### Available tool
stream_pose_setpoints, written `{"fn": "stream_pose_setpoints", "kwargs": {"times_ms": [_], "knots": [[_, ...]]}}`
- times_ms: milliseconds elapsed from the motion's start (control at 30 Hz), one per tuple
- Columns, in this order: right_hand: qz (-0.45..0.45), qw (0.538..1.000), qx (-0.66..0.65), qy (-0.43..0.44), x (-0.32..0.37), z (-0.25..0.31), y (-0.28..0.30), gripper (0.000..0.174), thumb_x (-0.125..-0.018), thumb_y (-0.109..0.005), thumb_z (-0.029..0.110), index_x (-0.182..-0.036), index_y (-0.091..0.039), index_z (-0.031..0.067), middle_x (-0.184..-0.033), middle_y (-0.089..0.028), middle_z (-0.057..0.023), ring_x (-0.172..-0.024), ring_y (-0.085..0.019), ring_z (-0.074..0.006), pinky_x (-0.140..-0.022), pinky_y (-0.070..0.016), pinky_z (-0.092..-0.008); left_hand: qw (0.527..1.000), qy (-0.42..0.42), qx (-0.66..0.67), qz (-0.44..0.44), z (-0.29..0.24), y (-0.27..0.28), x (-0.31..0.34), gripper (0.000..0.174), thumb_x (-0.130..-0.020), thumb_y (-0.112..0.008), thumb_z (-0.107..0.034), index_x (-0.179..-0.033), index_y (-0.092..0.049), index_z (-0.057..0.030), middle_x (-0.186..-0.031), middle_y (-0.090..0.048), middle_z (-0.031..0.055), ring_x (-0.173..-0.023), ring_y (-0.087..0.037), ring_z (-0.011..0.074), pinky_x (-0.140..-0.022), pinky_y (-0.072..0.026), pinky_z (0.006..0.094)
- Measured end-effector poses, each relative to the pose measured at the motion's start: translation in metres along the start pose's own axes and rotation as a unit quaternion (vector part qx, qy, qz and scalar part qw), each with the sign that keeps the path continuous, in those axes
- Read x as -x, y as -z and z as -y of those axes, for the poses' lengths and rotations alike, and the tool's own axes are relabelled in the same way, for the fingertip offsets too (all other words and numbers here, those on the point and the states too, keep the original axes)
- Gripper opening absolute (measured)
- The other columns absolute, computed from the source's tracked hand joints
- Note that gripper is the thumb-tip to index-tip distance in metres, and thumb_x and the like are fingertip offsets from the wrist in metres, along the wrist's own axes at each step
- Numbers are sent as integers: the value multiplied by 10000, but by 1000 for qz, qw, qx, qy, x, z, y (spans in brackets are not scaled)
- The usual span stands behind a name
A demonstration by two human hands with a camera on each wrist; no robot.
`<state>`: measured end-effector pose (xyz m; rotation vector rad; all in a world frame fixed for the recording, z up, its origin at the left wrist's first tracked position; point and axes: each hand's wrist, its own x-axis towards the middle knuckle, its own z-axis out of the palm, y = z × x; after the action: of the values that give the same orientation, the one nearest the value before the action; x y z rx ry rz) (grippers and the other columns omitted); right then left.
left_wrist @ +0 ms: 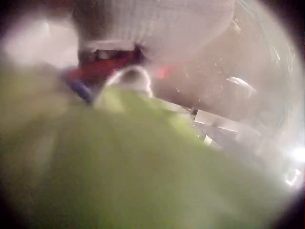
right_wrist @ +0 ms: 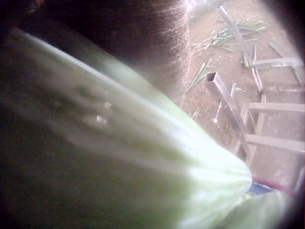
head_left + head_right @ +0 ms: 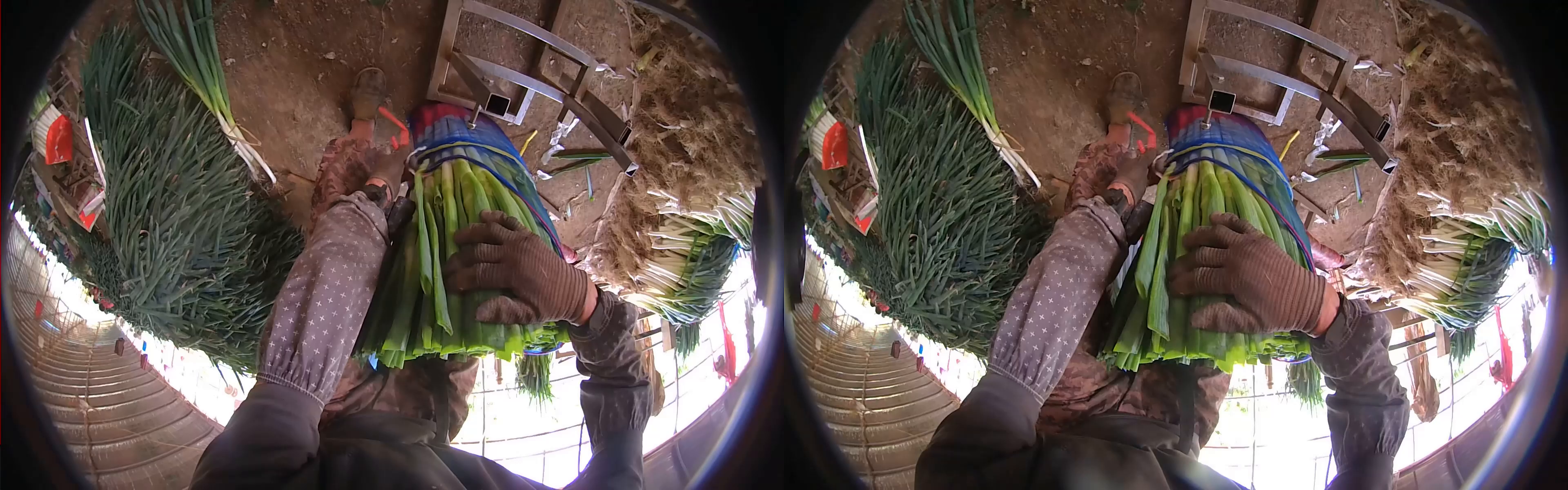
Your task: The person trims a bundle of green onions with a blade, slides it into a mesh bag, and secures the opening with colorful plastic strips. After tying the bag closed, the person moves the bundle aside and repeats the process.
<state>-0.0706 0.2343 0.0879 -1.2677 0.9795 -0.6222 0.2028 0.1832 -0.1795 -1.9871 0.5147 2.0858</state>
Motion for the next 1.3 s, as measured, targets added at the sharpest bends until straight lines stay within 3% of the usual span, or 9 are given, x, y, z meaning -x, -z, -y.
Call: {"fn": "stream_pose_setpoints", "kwargs": {"times_ms": [167,367,433,467,700,900,967,1033,1300], "knots": [[7,1000,-2,15,1,-3,-1,458,-934,-612,529,-1147,-709,135,-1190,-679,-85,-1213,-556,-356,-1098,-350,-520,996,-67,58,5,42,35,0,157,-951,-659,-172,-1067,-628,-70,-819,-641,46,-787,-670,179,-635,-538,349],[5,1000,7,24,1,-1,0,456,-937,-613,517,-1149,-710,126,-1185,-683,-84,-1192,-567,-348,-1093,-358,-508,894,-276,-344,-85,34,41,68,84,-953,-582,-172,-996,-597,-101,-871,-555,61,-867,-618,219,-678,-543,381],[2,1000,-8,24,2,-2,-1,498,-952,-586,548,-1146,-712,106,-1169,-689,-98,-1190,-570,-365,-1092,-358,-525,650,-370,-663,-33,27,44,101,235,-840,-703,-206,-1063,-655,-152,-976,-652,141,-1002,-635,349,-771,-568,434],[5,1000,-16,24,2,-2,0,521,-959,-572,563,-1144,-712,97,-1160,-691,-106,-1190,-571,-374,-1091,-357,-534,758,-336,-557,-48,35,44,121,238,-827,-695,-191,-1060,-666,-153,-970,-647,138,-1046,-615,335,-793,-562,446],[37,999,-29,18,7,6,14,464,-952,-607,519,-1115,-724,100,-1158,-698,-111,-1161,-591,-355,-1057,-408,-484,836,-320,-445,25,-36,49,410,174,-963,-602,-102,-1071,-488,-26,-924,-552,121,-797,-535,312,-777,-486,386],[61,994,54,-76,-7,31,29,390,-936,-643,439,-1095,-708,89,-1109,-694,-122,-1091,-619,-348,-1005,-451,-450,848,-294,-440,16,-37,38,416,282,-941,-633,11,-1183,-491,-13,-855,-533,34,-786,-538,231,-790,-449,371],[55,975,147,-157,-22,50,41,373,-924,-655,420,-1093,-704,91,-1079,-688,-120,-1074,-617,-340,-987,-457,-448,987,-126,-96,15,-32,36,413,126,-1027,-585,-144,-1064,-511,-48,-819,-493,-7,-775,-504,149,-769,-448,343],[23,974,214,-76,-31,53,28,422,-893,-688,456,-1097,-700,86,-1058,-671,-141,-1081,-604,-329,-961,-464,-435,954,6,298,15,-35,28,419,169,-1061,-552,-223,-1000,-518,-70,-781,-456,-22,-732,-468,109,-741,-439,314],[90,947,252,-178,-77,82,-55,697,-865,-699,487,-1307,-516,-20,-900,-713,-174,-873,-708,-359,-780,-502,-467,978,15,202,54,-35,21,416,297,-1067,-543,-335,-921,-537,-76,-724,-432,-22,-653,-419,91,-621,-379,251]]}}
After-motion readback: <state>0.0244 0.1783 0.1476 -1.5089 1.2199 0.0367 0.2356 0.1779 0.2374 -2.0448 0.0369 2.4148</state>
